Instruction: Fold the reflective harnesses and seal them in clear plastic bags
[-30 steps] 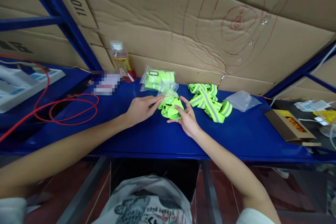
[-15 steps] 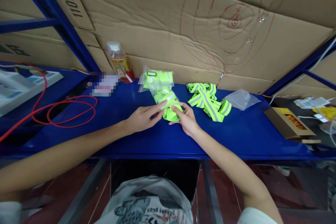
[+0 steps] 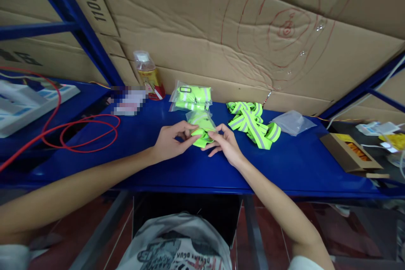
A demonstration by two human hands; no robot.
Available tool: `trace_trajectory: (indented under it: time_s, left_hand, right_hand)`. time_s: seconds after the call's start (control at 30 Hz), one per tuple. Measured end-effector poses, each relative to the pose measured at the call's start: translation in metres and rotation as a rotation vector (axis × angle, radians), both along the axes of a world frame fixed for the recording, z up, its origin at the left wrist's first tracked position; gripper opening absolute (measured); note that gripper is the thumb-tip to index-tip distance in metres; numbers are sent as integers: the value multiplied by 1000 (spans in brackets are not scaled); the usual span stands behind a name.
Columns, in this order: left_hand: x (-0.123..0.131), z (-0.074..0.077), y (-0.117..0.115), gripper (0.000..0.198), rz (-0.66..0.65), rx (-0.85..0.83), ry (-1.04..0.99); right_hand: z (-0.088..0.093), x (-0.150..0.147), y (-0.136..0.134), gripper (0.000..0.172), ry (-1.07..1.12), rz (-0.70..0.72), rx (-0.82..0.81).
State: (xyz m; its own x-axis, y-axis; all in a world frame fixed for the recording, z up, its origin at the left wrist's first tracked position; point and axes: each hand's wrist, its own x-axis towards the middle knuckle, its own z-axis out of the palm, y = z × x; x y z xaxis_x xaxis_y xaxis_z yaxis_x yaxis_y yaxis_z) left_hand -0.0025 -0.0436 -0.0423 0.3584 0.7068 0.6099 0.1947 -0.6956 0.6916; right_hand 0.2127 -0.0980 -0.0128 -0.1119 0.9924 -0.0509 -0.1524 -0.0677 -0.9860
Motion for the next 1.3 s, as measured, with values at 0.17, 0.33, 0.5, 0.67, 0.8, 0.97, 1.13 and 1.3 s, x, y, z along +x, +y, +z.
trace_trajectory:
  time_s: [0.17,0.33,0.5,0.67,0.8,0.97,1.13,1.3]
  left_hand:
    - [-1,1,6,25,-54,-51,-62]
    - [-2,8,0,42,-146,115,95]
    - [-6,13,2,53,-113,132,148]
    - [-4,5,5,30,-53,74,88]
    - [-2,4,4,25,-66,-5,47]
    - [-1,8,6,23,-120,-65,-35]
    - [-1,7,4,30,-218,33,-6]
    - [-2,4,-1,21,-262,158,149]
  right_hand:
    - [-6,2,5,58,-87,-29,40]
    - [-17,2,9,63,-295,-180,237]
    - [-18,6,6,56,-435,-235,337]
    - [-20,2,3,56,-342,-139,235]
    - [-16,0,0,63,-315,-101,273]
    - [-11,-1,-6,78,-411,36,358]
    - [-18,-1,-3,36,-402,-48,377]
    - [-24,4,2,51,-326,-100,290]
